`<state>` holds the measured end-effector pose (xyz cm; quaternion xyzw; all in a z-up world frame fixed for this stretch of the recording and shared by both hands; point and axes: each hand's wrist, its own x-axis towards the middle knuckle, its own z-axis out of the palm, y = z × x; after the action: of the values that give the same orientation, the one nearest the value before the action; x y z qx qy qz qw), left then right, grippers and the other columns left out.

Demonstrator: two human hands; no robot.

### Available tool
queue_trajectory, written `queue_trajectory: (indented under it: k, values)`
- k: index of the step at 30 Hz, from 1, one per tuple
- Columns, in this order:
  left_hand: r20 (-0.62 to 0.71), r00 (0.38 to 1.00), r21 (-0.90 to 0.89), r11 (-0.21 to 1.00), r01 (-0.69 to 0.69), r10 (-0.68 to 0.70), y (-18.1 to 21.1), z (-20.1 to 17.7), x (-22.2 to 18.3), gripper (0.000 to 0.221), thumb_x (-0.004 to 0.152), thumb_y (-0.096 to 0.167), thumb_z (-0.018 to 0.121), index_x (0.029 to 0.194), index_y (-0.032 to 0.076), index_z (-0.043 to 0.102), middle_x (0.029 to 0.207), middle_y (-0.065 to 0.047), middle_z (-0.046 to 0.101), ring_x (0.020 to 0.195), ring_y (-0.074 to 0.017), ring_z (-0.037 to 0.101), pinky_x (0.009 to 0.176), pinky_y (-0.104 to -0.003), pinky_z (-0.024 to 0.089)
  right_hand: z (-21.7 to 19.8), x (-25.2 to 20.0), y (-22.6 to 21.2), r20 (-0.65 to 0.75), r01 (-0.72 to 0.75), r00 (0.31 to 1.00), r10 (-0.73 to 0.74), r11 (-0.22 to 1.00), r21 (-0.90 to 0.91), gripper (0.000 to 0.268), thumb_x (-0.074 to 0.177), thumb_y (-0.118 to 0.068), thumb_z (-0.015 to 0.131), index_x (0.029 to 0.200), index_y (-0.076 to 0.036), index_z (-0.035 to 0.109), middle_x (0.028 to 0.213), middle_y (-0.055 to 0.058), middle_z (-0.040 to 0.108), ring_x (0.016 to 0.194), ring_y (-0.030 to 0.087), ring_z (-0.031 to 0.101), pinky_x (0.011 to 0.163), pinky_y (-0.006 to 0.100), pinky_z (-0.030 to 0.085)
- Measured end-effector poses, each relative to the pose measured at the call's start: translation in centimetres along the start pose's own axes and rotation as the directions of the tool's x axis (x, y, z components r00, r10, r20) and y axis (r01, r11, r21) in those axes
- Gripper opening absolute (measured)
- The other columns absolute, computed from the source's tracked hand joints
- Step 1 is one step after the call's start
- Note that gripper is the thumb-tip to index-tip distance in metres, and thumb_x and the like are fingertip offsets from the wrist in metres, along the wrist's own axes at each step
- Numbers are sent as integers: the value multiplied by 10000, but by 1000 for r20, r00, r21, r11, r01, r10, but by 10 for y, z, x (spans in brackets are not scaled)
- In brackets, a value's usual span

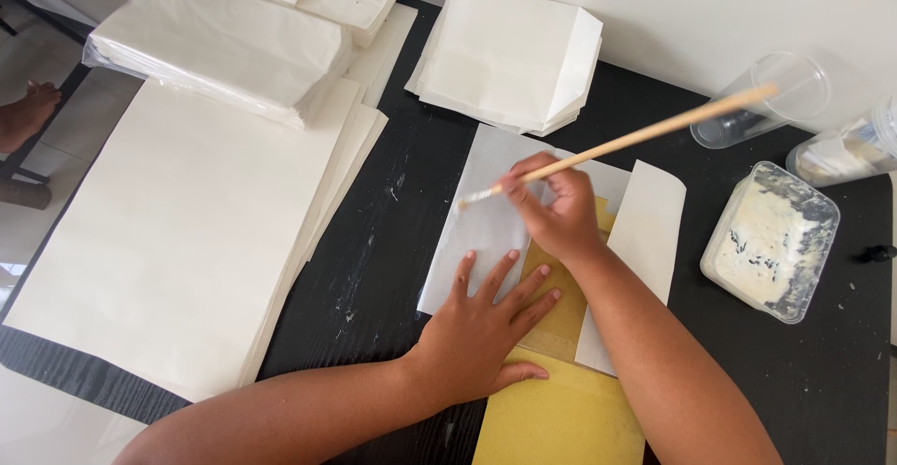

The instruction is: A person is manually assembling a paper bag by applying glue with a brush and folding the paper along pre-defined lines.

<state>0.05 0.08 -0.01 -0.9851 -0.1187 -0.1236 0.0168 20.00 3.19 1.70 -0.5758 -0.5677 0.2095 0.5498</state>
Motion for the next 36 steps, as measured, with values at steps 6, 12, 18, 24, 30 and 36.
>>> queue_trajectory:
  k: [6,12,18,24,30,36]
  values:
    - [-4,1000,4,1000,-1,1,0,0,-1,913,886,844,313,1588,268,401,1657,-50,385,1518,-380,339,1157,-679,281,7,0,-9,91,117,991,-102,977,-180,125,967,-205,713,955,-81,720,903,44,724,880,204,670,823,372,529]
    - [-21,1000,25,1000,-2,3,0,-1,-1,912,877,853,342,1577,275,422,1666,-39,371,1507,-376,359,1142,-664,312,3,8,-1,-126,161,971,-202,948,-274,80,1024,-68,692,1093,-75,731,1106,65,770,1030,190,722,945,317,553]
    - [-29,1000,-16,1000,3,-4,-1,-1,0,912,871,856,329,1566,276,446,1649,-42,402,1501,-373,367,1144,-668,306,3,2,-6,-8,179,983,-184,965,-191,100,969,-166,715,917,-81,705,869,53,698,857,196,630,831,355,505]
    - [-6,1000,-11,1000,1,-2,-2,-1,0,921,876,856,314,1583,273,410,1665,-35,370,1509,-370,351,1147,-662,301,5,6,-5,-101,57,991,-84,968,-244,130,1021,-178,679,982,-63,725,957,46,719,919,188,676,860,324,525]
    - [-21,1000,-6,1000,-1,1,-2,-1,1,902,885,845,342,1576,272,425,1659,-37,382,1507,-368,356,1141,-662,315,7,7,-1,-99,164,977,-187,966,-202,107,1050,-63,638,1107,-53,728,1165,109,760,1119,217,732,1014,316,557]
    - [-24,1000,57,998,4,-2,1,4,-1,951,868,874,325,1597,265,377,1660,-26,369,1503,-351,360,1139,-651,326,8,-3,-22,-33,367,913,-406,857,-361,85,1029,-57,683,1104,-95,684,1114,21,764,980,186,707,964,353,491]
